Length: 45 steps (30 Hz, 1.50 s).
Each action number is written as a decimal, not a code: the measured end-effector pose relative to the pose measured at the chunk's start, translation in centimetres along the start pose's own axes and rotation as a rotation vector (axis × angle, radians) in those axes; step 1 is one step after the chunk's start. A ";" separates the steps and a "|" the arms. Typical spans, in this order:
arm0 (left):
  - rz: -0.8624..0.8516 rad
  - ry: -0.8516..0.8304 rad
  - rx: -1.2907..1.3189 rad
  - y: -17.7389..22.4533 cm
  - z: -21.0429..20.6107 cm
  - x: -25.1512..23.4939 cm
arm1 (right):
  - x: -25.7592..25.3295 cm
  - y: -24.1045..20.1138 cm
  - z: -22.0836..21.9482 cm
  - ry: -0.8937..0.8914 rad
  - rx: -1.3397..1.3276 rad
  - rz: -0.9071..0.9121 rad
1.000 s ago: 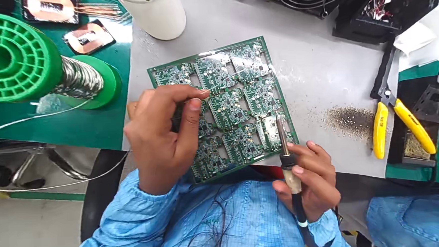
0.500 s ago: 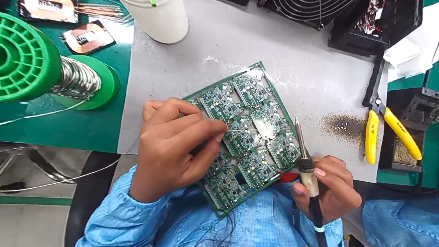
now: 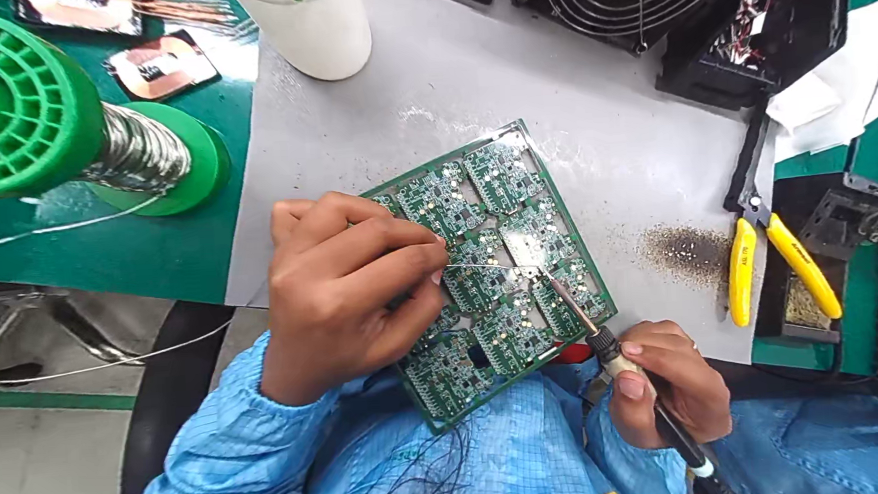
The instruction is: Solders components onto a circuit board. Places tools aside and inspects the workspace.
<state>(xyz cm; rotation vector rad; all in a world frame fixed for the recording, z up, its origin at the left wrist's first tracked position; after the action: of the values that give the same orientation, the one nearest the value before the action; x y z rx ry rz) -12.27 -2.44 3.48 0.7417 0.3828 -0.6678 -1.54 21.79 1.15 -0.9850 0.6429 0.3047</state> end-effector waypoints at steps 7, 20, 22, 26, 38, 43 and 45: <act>0.001 0.000 0.013 0.0 0.1 0.0 | -0.1 -0.2 -0.2 -0.016 0.032 0.018; -0.007 -0.005 0.024 0.1 -0.1 -0.2 | -0.3 -0.3 -0.3 -0.041 0.029 0.026; -0.005 0.005 0.026 0.1 0.0 -0.1 | -0.3 -0.3 -0.3 -0.049 0.027 0.029; 0.003 0.011 0.026 0.0 0.1 -0.1 | -0.5 -0.2 -0.3 -0.071 0.007 0.024; 0.002 -0.001 0.022 0.0 0.0 0.0 | -0.6 0.2 0.1 -0.082 -0.071 -0.029; 0.009 -0.003 0.011 -0.1 -0.1 0.2 | -0.4 0.2 0.1 -0.109 -0.047 -0.033; 0.013 -0.004 -0.001 -0.1 -0.1 0.3 | -0.4 0.2 0.1 -0.104 -0.039 -0.034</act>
<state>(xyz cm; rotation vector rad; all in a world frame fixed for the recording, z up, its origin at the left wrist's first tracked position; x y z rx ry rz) -12.14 -2.52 3.24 0.7412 0.3745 -0.6568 -1.96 21.96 1.32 -1.0095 0.5265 0.3375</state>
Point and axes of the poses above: each hand's wrist, its own x-axis away from the middle knuckle, its own z-axis out of the back of the hand, y = z × x, the point moved 8 cm from there along -x, towards the middle knuckle
